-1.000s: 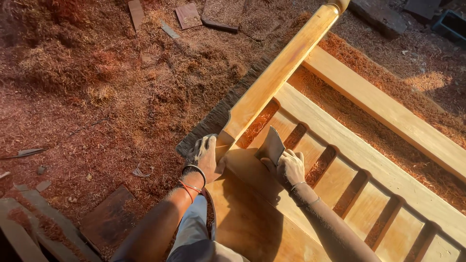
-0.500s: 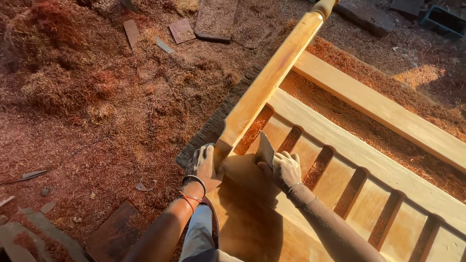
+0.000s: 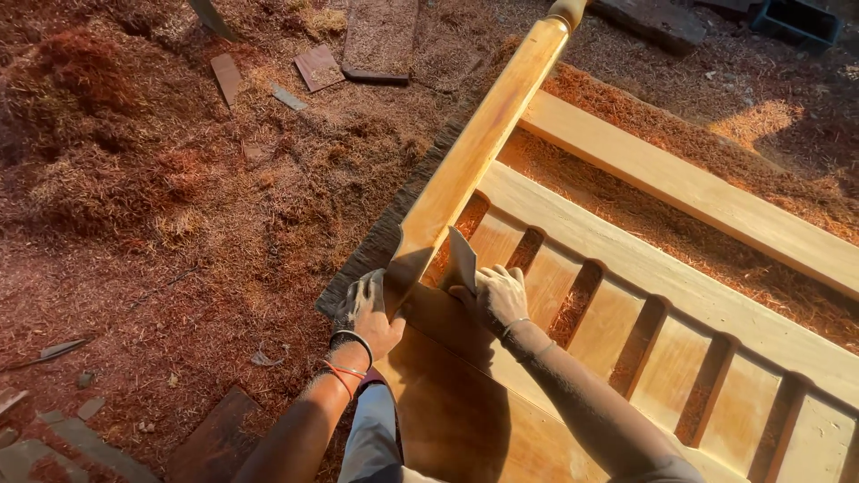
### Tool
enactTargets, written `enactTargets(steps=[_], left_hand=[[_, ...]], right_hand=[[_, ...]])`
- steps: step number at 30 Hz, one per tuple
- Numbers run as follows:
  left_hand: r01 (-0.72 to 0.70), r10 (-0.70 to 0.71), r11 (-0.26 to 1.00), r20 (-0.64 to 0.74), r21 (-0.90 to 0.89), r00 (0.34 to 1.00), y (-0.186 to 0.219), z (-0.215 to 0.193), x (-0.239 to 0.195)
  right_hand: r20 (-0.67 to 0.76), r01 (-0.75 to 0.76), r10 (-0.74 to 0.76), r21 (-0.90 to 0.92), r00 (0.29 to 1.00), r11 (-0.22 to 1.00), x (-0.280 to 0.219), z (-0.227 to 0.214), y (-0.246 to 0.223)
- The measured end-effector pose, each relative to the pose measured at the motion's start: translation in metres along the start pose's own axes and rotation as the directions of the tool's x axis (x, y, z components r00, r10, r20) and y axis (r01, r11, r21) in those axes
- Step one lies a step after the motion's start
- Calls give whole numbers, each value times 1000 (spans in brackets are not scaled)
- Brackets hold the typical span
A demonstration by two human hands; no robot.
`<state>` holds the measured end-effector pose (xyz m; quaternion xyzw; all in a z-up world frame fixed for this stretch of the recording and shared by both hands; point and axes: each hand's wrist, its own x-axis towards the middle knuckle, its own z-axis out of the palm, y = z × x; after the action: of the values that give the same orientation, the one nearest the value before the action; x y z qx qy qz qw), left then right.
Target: The person sands a wooden headboard with a sanding block, focusing on the slats and the curved edges. They work methodically across the surface, smoothing the wood by hand.
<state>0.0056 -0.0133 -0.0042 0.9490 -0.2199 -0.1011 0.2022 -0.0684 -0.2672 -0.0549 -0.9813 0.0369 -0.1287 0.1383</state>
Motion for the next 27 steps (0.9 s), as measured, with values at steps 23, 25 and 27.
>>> enactTargets(steps=[23,25,27], left_hand=[[-184,166,978,-159,-103,973,-20,29,0],[-187,167,974,-155,-124,974,-18,28,-1],[-164,151,984,-156,-72,976,-16,27,1]], right_hand=[[253,-327,296,92,921,941,-92,-108,62],[102,-198,189,86,977,976,-101,-101,67],[180,-148,152,-37,972,988,-104,-102,72]])
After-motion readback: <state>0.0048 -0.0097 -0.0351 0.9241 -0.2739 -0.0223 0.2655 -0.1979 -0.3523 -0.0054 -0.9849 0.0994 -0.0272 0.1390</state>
